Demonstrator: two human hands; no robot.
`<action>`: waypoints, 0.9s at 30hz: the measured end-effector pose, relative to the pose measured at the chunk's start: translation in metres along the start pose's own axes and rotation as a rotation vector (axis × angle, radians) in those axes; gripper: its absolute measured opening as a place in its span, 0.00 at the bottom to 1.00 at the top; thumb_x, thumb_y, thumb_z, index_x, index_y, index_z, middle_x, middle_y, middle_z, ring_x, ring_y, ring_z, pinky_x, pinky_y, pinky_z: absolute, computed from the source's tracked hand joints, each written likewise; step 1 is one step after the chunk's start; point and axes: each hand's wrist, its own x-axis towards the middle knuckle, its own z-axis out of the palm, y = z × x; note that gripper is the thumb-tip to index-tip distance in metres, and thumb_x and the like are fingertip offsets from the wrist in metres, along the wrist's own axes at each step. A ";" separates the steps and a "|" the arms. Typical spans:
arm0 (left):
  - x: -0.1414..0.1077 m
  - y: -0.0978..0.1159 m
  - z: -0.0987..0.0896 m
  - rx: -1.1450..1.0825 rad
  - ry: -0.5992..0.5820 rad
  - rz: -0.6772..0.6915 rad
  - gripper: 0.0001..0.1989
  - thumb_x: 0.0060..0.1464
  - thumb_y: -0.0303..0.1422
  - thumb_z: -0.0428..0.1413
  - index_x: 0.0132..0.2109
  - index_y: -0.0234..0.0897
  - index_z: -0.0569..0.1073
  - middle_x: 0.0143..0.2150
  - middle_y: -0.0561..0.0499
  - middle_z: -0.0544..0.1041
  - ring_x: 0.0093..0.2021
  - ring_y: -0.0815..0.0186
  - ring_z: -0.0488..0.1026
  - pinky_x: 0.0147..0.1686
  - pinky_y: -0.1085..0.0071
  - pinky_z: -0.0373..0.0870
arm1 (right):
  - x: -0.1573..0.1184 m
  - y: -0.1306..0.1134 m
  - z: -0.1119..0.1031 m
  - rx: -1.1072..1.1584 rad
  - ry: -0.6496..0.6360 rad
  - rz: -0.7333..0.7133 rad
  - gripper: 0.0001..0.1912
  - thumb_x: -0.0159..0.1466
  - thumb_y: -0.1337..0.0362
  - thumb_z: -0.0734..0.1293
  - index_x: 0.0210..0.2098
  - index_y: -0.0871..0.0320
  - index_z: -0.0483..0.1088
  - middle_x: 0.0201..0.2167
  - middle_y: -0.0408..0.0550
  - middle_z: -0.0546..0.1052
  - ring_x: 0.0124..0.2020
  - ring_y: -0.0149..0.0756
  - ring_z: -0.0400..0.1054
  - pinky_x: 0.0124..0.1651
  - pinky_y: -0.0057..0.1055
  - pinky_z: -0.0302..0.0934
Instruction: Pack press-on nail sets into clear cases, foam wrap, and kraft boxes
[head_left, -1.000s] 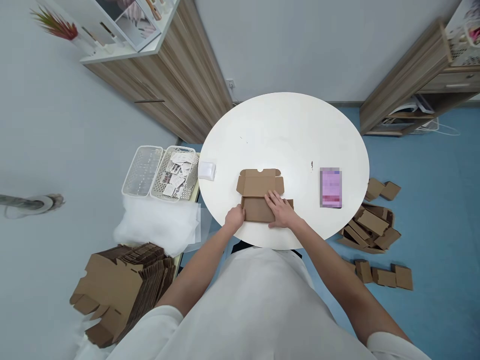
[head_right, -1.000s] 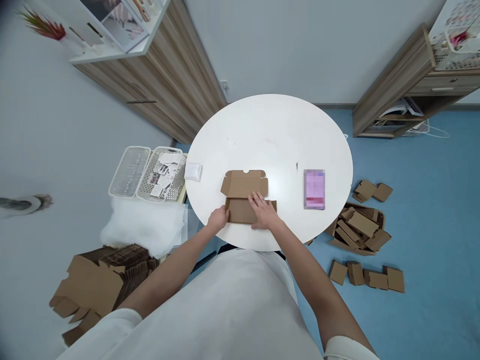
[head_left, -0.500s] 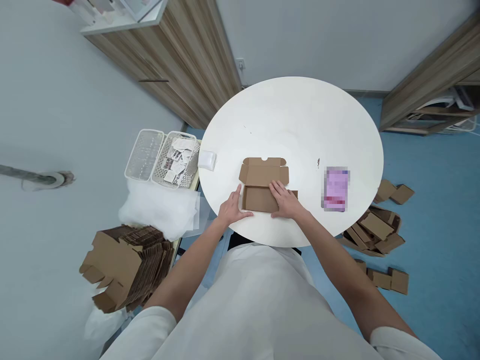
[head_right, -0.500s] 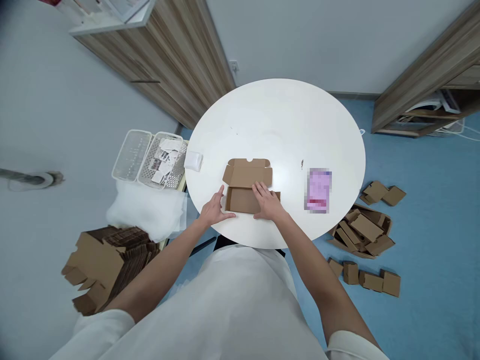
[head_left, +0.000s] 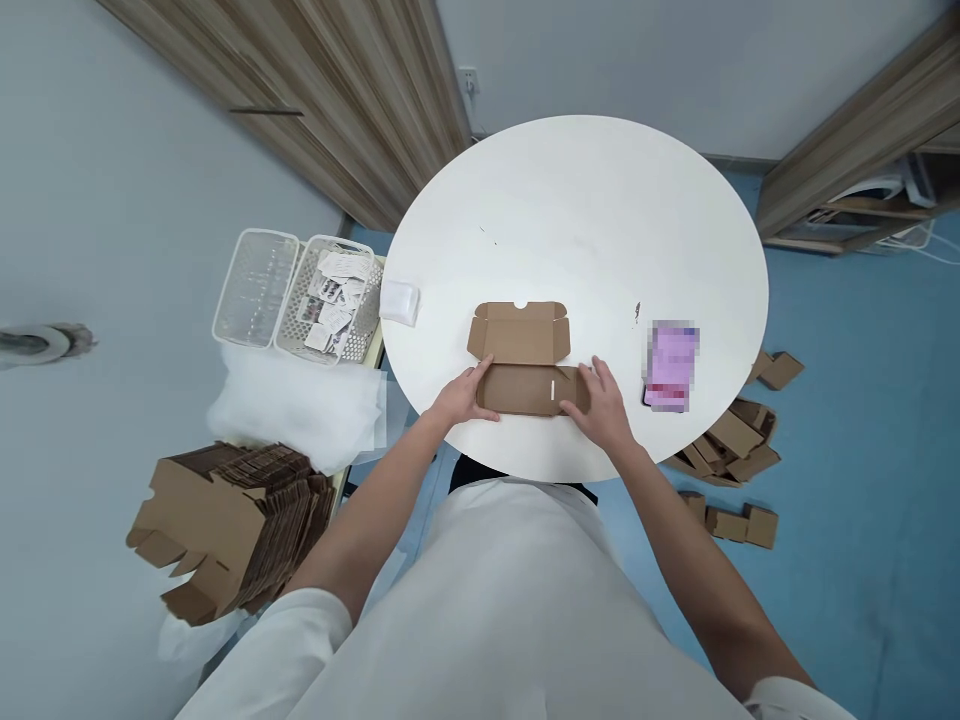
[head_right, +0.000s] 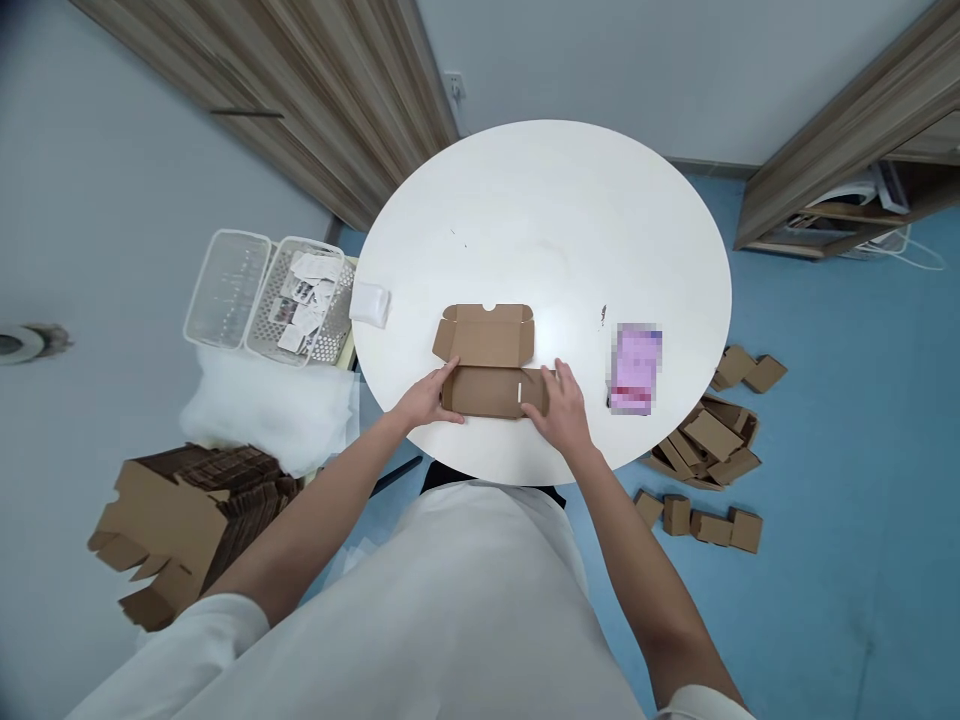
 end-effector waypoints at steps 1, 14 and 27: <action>0.000 0.000 0.000 0.005 0.001 -0.007 0.58 0.31 0.50 0.62 0.64 0.42 0.39 0.53 0.42 0.64 0.48 0.52 0.65 0.38 0.66 0.63 | -0.006 0.005 -0.001 0.117 0.024 0.114 0.38 0.55 0.48 0.61 0.60 0.56 0.48 0.62 0.56 0.49 0.60 0.50 0.46 0.56 0.50 0.48; 0.000 0.004 -0.007 0.094 -0.066 -0.079 0.59 0.29 0.53 0.61 0.63 0.42 0.39 0.45 0.47 0.71 0.44 0.53 0.68 0.31 0.70 0.60 | -0.003 -0.012 0.007 0.802 -0.133 0.564 0.28 0.54 0.48 0.63 0.50 0.55 0.64 0.37 0.46 0.72 0.32 0.31 0.63 0.32 0.29 0.58; 0.002 -0.001 -0.005 0.135 -0.148 0.033 0.61 0.29 0.56 0.59 0.64 0.40 0.35 0.41 0.47 0.72 0.39 0.55 0.70 0.29 0.71 0.59 | 0.001 -0.041 0.024 0.064 -0.141 0.527 0.21 0.59 0.52 0.56 0.46 0.57 0.64 0.34 0.48 0.73 0.35 0.36 0.66 0.35 0.30 0.57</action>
